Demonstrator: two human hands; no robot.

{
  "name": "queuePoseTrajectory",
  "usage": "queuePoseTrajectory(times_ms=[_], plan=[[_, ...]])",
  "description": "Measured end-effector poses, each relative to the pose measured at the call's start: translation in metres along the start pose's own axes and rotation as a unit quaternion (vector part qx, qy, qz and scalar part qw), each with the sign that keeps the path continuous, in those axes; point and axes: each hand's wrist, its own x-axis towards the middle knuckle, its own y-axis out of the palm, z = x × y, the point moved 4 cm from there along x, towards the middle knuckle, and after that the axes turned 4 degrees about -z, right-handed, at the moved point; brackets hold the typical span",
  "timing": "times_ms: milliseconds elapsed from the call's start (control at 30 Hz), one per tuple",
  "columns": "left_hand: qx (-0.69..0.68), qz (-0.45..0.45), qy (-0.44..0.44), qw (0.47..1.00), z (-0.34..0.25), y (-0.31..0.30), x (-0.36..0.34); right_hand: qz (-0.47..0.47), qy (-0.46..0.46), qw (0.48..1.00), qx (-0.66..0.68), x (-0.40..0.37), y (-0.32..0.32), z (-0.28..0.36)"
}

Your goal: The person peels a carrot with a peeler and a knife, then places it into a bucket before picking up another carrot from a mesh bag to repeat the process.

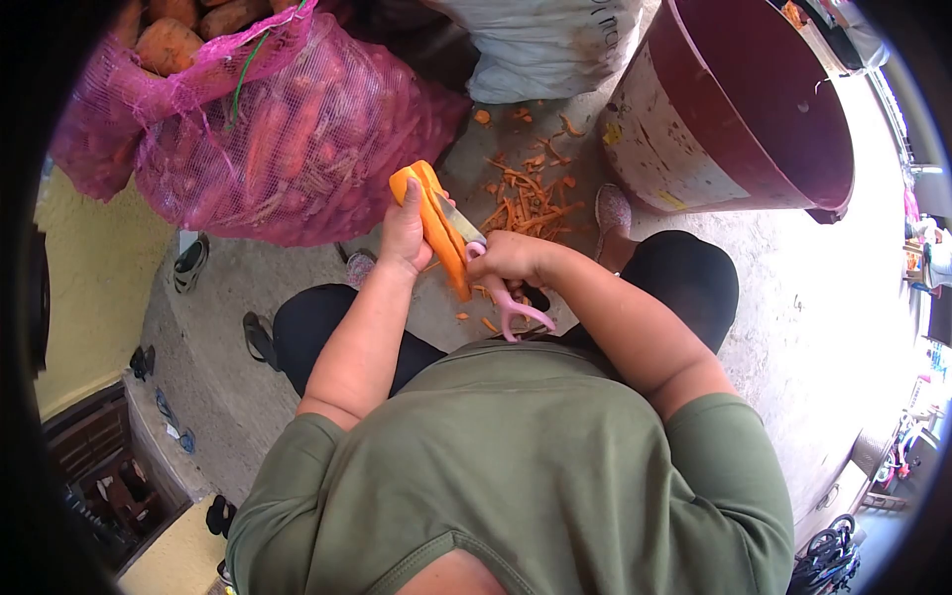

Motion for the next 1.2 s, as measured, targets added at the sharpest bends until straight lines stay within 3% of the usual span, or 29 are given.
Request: queuePoseTrajectory(times_ms=[167,300,367,500,600,700,800,833,867,900,1000,1100,1200], plan=[[0.032,-0.01,0.083,0.996,-0.002,0.005,0.001,0.152,-0.003,0.975,0.165,0.02,-0.001,-0.023],[0.064,-0.035,0.103,0.992,-0.007,0.004,0.0,0.073,-0.02,0.994,0.077,0.013,-0.006,-0.015],[0.043,-0.045,0.075,0.995,-0.005,0.004,-0.002,0.002,-0.042,0.999,-0.011,0.006,-0.008,-0.005],[-0.007,-0.062,-0.001,0.998,0.007,-0.006,0.003,-0.002,-0.068,0.997,-0.031,0.001,-0.006,-0.002],[0.01,-0.053,0.009,0.998,0.007,-0.007,0.004,-0.059,-0.145,0.983,-0.096,0.006,-0.009,-0.002],[0.055,-0.034,0.008,0.998,0.003,-0.004,0.002,-0.124,-0.306,0.942,-0.065,0.005,-0.01,0.004],[0.046,-0.003,0.001,0.999,0.002,-0.001,0.0,-0.027,-0.159,0.986,0.035,-0.008,-0.019,0.006],[0.022,-0.001,-0.045,0.999,0.004,-0.002,0.0,0.011,-0.107,0.992,0.066,-0.013,-0.023,0.005],[-0.003,0.0,-0.09,0.996,0.003,-0.003,-0.001,0.013,-0.12,0.986,0.116,-0.016,-0.027,0.007],[-0.028,0.001,-0.135,0.99,0.004,-0.004,-0.002,-0.021,-0.121,0.989,0.084,-0.018,-0.029,0.011],[-0.039,-0.043,-0.135,0.989,0.002,-0.005,-0.001,-0.119,-0.134,0.983,-0.038,-0.027,-0.029,0.022],[-0.082,-0.044,-0.137,0.986,-0.002,-0.004,-0.001,-0.183,-0.21,0.942,-0.188,-0.027,-0.022,0.022],[-0.072,-0.053,-0.116,0.989,-0.008,-0.002,-0.003,-0.198,-0.148,0.946,-0.209,-0.034,-0.013,0.029]])
